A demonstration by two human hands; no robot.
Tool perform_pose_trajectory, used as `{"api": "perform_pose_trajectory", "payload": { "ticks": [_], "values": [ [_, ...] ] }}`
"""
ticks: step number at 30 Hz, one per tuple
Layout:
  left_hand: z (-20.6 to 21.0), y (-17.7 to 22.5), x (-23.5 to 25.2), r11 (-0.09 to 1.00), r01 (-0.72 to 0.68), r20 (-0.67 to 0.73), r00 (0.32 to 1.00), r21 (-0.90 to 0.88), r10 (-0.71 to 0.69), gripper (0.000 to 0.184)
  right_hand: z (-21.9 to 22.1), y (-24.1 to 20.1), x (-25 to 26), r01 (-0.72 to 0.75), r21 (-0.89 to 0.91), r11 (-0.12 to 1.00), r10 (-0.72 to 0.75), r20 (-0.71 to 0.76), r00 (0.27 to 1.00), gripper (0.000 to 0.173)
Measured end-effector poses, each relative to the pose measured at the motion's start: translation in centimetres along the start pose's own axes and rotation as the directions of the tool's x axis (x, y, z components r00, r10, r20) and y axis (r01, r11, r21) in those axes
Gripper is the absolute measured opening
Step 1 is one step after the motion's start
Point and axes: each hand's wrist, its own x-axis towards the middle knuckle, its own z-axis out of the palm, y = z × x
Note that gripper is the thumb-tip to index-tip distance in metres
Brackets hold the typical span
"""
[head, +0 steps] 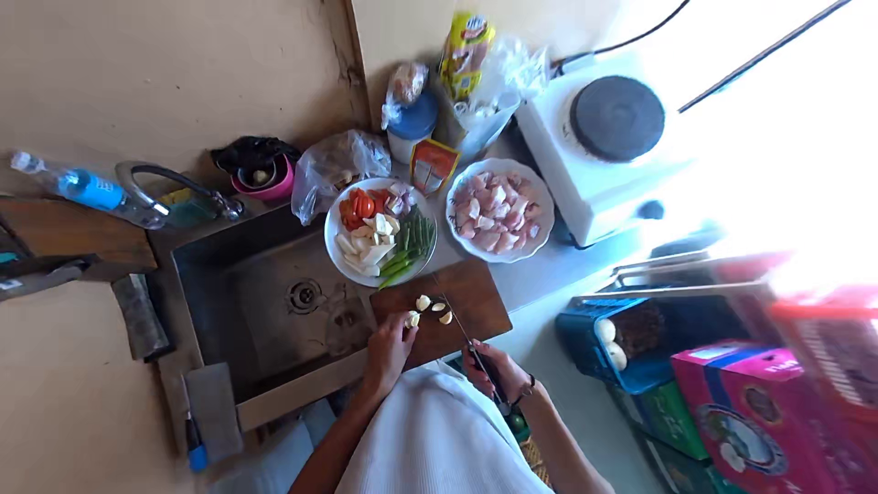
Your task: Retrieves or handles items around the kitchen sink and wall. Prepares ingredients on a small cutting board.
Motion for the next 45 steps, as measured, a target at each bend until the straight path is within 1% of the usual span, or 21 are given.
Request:
{"api": "perform_pose_trajectory", "payload": {
  "ticks": [2,4,5,7,9,11,12,14,16,17,19,21,24,26,27,29,31,33,37,41,45],
  "values": [
    [0.0,0.6,1.6,1.000,0.015,0.004,1.000,-0.001,-0.015,0.034,-0.3,0.3,-0.6,0.060,-0.028,0.998,-0.061,-0.031,0.998,0.040],
    [-0.2,1.7,2.6,0.999,0.022,0.022,0.999,0.026,-0.023,0.042,-0.5,0.6,-1.3,0.101,-0.053,0.993,-0.104,-0.064,0.993,0.040],
    [-0.2,2.4,2.9,0.998,0.000,0.002,1.000,0.063,0.000,0.044,-0.7,0.7,-1.6,0.119,-0.058,0.991,-0.122,-0.067,0.990,0.041],
    [0.5,3.4,3.4,0.979,-0.137,-0.047,0.988,0.153,0.146,0.038,-1.1,1.1,-2.0,0.154,-0.049,0.987,-0.158,-0.070,0.985,0.042],
    [0.9,4.3,4.3,0.932,-0.270,0.049,0.963,0.241,0.266,0.030,-1.2,1.4,-2.0,0.168,-0.048,0.985,-0.171,-0.081,0.982,0.040],
    [1.0,4.9,5.0,0.888,-0.329,0.194,0.941,0.322,0.279,0.027,-0.9,1.6,-1.9,0.171,-0.061,0.983,-0.177,-0.104,0.979,0.041],
    [1.1,4.9,5.1,0.871,-0.347,0.217,0.934,0.348,0.285,0.026,-0.7,1.6,-1.8,0.177,-0.073,0.982,-0.185,-0.118,0.976,0.041],
    [1.2,4.5,4.3,0.870,-0.346,0.183,0.937,0.352,0.299,0.025,-0.2,1.6,-1.8,0.187,-0.090,0.978,-0.199,-0.140,0.970,0.040],
    [0.4,4.0,2.5,0.930,-0.228,0.096,0.973,0.288,0.209,0.026,0.2,1.4,-1.4,0.197,-0.151,0.969,-0.220,-0.159,0.962,0.039],
    [-0.3,3.8,1.4,0.965,-0.117,0.083,0.992,0.236,0.100,0.027,0.4,1.3,-1.3,0.195,-0.207,0.959,-0.233,-0.182,0.955,0.039],
    [-1.7,2.5,-0.4,0.985,0.110,0.121,0.985,0.131,-0.126,0.029,1.2,1.6,-1.0,0.174,-0.371,0.912,-0.277,-0.244,0.929,0.036],
    [-2.0,0.8,-1.2,0.972,0.234,0.126,0.964,0.005,-0.233,0.033,1.8,2.0,-0.2,0.124,-0.529,0.840,-0.323,-0.303,0.896,0.036],
    [-2.0,-0.3,-1.8,0.951,0.270,0.139,0.958,-0.150,-0.251,0.049,2.5,3.3,1.2,-0.036,-0.731,0.681,-0.349,-0.368,0.862,0.045],
    [-2.3,-1.1,-2.5,0.913,0.315,0.138,0.948,-0.258,-0.288,0.055,2.7,4.2,2.0,-0.147,-0.850,0.506,-0.368,-0.367,0.854,0.053],
    [-2.7,-1.6,-2.9,0.894,0.340,0.098,0.940,-0.291,-0.325,0.051,3.0,4.5,2.4,-0.190,-0.886,0.423,-0.370,-0.360,0.856,0.058],
    [-3.3,-2.3,-3.3,0.907,0.315,-0.106,0.929,-0.278,-0.355,0.036,3.9,4.8,3.2,-0.271,-0.916,0.295,-0.342,-0.366,0.865,0.064],
    [-3.2,-2.0,-2.5,0.956,0.202,-0.311,0.913,-0.214,-0.262,0.029,4.7,5.0,3.8,-0.341,-0.915,0.217,-0.298,-0.395,0.869,0.068],
    [-2.8,-0.9,-0.4,0.984,0.068,-0.368,0.922,-0.163,-0.125,0.029,5.0,5.2,4.4,-0.384,-0.902,0.196,-0.280,-0.426,0.860,0.069],
    [1.1,1.1,4.1,0.998,-0.058,-0.292,0.955,0.001,0.055,0.045,5.2,5.5,4.8,-0.445,-0.880,0.165,-0.266,-0.475,0.839,0.071],
    [3.5,1.9,5.5,0.970,-0.079,-0.184,0.975,0.230,0.123,0.058,5.8,4.6,4.9,-0.522,-0.846,0.107,-0.206,-0.533,0.821,0.074],
    [4.1,1.8,5.4,0.943,-0.155,-0.211,0.952,0.295,0.222,0.060,6.0,4.1,4.9,-0.546,-0.832,0.096,-0.180,-0.554,0.813,0.074]
  ]
}}
